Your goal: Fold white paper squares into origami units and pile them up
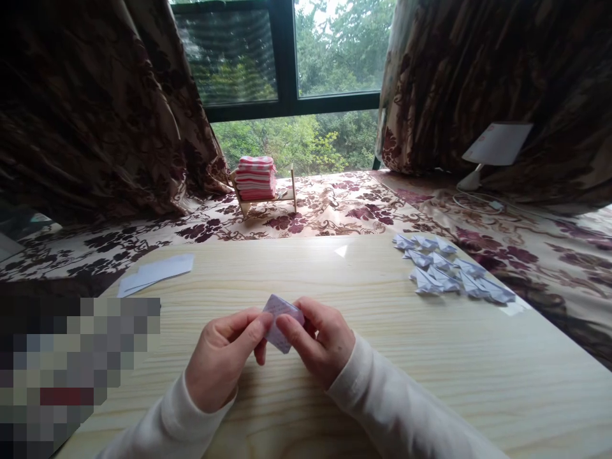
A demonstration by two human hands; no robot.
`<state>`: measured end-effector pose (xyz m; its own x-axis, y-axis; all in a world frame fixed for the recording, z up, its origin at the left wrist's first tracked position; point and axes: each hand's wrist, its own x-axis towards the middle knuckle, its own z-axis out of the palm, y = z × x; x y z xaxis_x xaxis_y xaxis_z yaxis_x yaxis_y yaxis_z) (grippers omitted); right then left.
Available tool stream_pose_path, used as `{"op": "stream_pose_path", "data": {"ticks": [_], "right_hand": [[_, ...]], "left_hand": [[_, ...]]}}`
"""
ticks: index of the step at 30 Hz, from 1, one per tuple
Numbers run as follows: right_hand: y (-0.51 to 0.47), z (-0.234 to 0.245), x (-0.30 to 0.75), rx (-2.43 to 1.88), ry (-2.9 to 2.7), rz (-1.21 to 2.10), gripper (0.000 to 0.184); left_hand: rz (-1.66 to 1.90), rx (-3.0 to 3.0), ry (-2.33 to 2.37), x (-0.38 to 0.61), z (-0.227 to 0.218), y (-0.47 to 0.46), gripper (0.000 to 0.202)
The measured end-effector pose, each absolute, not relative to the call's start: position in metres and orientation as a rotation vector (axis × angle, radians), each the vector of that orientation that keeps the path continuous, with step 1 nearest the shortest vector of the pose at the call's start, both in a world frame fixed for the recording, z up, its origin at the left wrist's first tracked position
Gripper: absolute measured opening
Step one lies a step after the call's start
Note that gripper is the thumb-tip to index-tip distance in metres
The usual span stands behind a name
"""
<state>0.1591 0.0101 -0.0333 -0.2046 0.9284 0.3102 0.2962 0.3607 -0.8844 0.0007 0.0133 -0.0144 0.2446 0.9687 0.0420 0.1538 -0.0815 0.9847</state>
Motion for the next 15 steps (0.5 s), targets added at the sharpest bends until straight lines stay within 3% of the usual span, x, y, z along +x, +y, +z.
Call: {"op": "stream_pose_path", "data": {"ticks": [5,15], "right_hand": [[0.003,-0.035,0.151,-1.075,-1.584,0.835,0.034],[-0.001,-0.033,0.147,-1.027,-1.697,0.822,0.034]], "left_hand": [[1.004,1.592,1.061,0.002,-0.007,0.009,0.032],[1.094,1.208,1.045,0.008,-0.005,0.013,0.015]]}}
